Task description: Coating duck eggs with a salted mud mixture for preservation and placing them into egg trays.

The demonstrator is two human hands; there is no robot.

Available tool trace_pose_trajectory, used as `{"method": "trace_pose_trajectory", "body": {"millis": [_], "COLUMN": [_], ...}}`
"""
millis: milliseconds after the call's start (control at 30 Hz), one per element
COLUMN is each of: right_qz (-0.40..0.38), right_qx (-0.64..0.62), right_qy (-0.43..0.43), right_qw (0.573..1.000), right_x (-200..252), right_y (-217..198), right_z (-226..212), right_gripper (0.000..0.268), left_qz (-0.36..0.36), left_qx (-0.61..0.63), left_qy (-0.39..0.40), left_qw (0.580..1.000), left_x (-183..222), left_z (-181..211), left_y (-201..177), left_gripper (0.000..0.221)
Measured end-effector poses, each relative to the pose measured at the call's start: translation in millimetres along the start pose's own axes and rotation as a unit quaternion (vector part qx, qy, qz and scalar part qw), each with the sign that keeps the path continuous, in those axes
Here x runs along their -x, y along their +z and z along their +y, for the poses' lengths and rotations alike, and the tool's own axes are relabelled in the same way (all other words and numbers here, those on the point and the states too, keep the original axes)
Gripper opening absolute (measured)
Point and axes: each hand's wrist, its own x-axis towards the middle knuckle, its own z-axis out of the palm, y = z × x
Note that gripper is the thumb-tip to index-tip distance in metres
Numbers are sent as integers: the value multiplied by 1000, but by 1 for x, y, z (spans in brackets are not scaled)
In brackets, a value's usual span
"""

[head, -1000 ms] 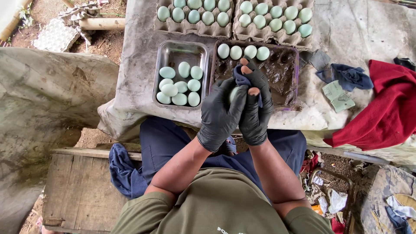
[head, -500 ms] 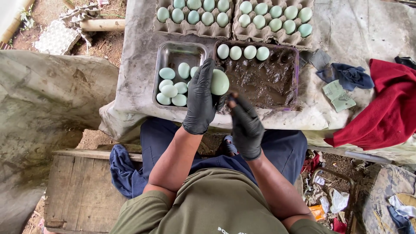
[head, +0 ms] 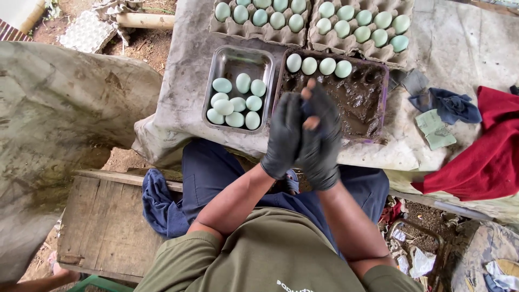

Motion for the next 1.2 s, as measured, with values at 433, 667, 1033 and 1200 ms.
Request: {"method": "trace_pose_trajectory", "body": {"millis": [433, 667, 1033, 1200], "right_qz": [-120, 33, 123, 107], "right_qx": [60, 266, -74, -67], "right_qy": [86, -228, 105, 119], "right_qw": [987, 936, 984, 985], "right_x": [-22, 50, 82, 60], "right_y": [-12, 5, -4, -47], "right_z": [2, 52, 29, 31], "right_gripper": [43, 46, 29, 30], "left_qz": [-24, -34, -19, -108], "left_qx": [-40, 251, 327, 169], "left_qy": [89, -207, -210, -149], "left_qw": [995, 945, 921, 968], "left_x": [6, -28, -35, -16], "left_z": [-21, -55, -2, -13], "left_y": [-8, -15, -31, -30], "left_gripper": [31, 44, 39, 32]}}
